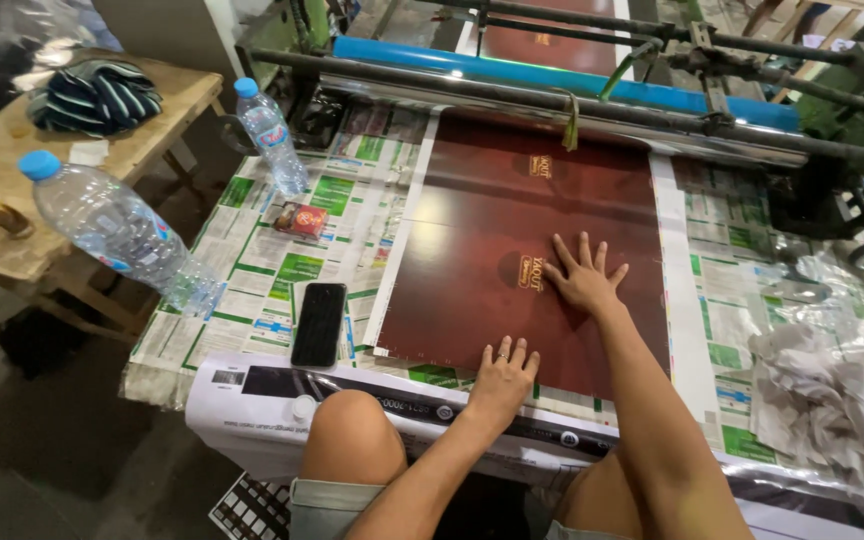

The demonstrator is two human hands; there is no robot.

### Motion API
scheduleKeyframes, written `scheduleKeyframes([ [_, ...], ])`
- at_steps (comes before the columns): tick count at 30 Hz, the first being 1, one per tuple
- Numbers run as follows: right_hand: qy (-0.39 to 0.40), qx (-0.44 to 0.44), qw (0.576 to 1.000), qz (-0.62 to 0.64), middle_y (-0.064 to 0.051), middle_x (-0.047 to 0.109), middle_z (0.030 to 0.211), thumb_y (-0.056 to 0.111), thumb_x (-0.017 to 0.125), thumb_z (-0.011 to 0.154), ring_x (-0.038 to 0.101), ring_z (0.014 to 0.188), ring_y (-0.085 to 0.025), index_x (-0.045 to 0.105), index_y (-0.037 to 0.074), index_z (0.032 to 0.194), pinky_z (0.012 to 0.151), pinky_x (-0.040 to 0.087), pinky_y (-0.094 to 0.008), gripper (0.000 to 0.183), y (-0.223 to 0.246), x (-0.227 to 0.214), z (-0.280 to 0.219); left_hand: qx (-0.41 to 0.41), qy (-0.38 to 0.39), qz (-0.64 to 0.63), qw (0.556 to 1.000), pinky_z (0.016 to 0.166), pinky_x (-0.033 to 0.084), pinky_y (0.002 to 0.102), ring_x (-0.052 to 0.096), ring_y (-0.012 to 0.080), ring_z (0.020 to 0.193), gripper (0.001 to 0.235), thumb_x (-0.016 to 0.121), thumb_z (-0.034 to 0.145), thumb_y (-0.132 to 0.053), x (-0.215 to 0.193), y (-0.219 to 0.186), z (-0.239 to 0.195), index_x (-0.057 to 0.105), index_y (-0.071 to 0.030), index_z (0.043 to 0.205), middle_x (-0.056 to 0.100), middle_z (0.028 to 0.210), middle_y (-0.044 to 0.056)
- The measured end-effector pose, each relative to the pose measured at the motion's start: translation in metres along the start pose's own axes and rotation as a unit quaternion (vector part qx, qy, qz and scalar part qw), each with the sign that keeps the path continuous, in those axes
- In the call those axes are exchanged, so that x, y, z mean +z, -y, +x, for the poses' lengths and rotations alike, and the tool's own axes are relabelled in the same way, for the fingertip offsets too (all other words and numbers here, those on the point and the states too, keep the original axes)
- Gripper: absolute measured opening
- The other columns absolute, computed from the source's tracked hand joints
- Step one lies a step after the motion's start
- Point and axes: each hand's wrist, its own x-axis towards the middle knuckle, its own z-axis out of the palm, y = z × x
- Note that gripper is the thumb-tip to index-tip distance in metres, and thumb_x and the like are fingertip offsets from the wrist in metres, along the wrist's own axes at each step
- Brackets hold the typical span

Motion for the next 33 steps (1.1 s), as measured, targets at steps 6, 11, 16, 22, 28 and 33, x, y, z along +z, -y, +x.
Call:
scheduleKeyframes([
  [6, 0.054, 0.016, 0.998, -0.018, -0.006, -0.006, 0.174, 0.079, 0.039, 0.09, -0.007, 0.158, -0.04, 0.009, 0.048, 0.162, 0.113, -0.005, -0.08, 0.084, 0.004, 0.005, -0.01, 0.013, -0.022, -0.006, 1.0, 0.102, 0.047, 0.057, 0.057, 0.0408, 0.13, 0.045, 0.064, 0.088, -0.013, 0.005, 0.004, -0.001, 0.065, -0.007, 0.132, 0.061, 0.142, 0.02],
  [11, 0.207, -0.032, 0.975, -0.073, -0.007, -0.008, 0.173, 0.08, 0.062, 0.078, -0.008, 0.157, -0.041, 0.003, 0.048, 0.162, 0.115, -0.001, -0.077, 0.108, 0.018, -0.043, -0.082, 0.011, 0.009, -0.03, 0.999, 0.097, 0.052, 0.051, 0.061, 0.0361, 0.127, 0.031, 0.062, 0.089, -0.013, -0.017, 0.009, 0.006, 0.068, -0.009, 0.119, 0.065, 0.136, 0.016],
  [16, 0.276, -0.192, 0.939, -0.072, -0.009, 0.02, 0.166, 0.062, 0.087, 0.067, 0.013, 0.155, -0.037, 0.015, 0.035, 0.157, 0.12, 0.014, -0.064, 0.119, -0.011, -0.04, -0.113, 0.002, -0.004, -0.056, 0.998, 0.097, 0.052, 0.049, 0.064, 0.0317, 0.123, 0.029, 0.059, 0.095, -0.015, -0.037, 0.003, 0.007, 0.067, -0.007, 0.122, 0.067, 0.132, 0.012],
  [22, -0.124, -0.134, 0.983, -0.017, -0.009, 0.077, 0.119, 0.021, 0.07, 0.093, 0.073, 0.106, -0.031, 0.08, 0.026, 0.121, 0.091, 0.057, -0.042, 0.03, 0.056, -0.132, -0.183, 0.064, -0.311, -0.02, 0.948, 0.112, 0.046, 0.055, 0.059, 0.0264, 0.13, 0.042, 0.062, 0.093, -0.015, -0.107, -0.005, -0.003, 0.064, -0.011, 0.134, 0.061, 0.137, 0.008],
  [28, -0.149, -0.196, 0.968, 0.04, -0.006, 0.076, 0.108, 0.011, 0.069, 0.085, 0.071, 0.095, -0.03, 0.078, 0.021, 0.121, 0.083, 0.058, -0.042, 0.038, 0.014, -0.066, -0.13, 0.015, -0.036, -0.051, 0.998, 0.093, 0.047, 0.054, 0.057, 0.0356, 0.12, 0.054, 0.075, 0.08, -0.024, -0.04, -0.001, -0.011, 0.061, -0.009, 0.13, 0.056, 0.135, 0.017],
  [33, 0.079, -0.197, 0.976, 0.036, -0.006, 0.064, 0.141, 0.037, 0.077, 0.083, 0.049, 0.137, -0.035, 0.054, 0.028, 0.146, 0.106, 0.047, -0.049, 0.067, -0.035, 0.008, -0.079, 0.003, 0.023, -0.024, 0.999, 0.087, 0.051, 0.052, 0.057, 0.037, 0.12, 0.055, 0.08, 0.075, -0.025, -0.038, -0.002, -0.009, 0.061, -0.007, 0.124, 0.058, 0.126, 0.016],
])
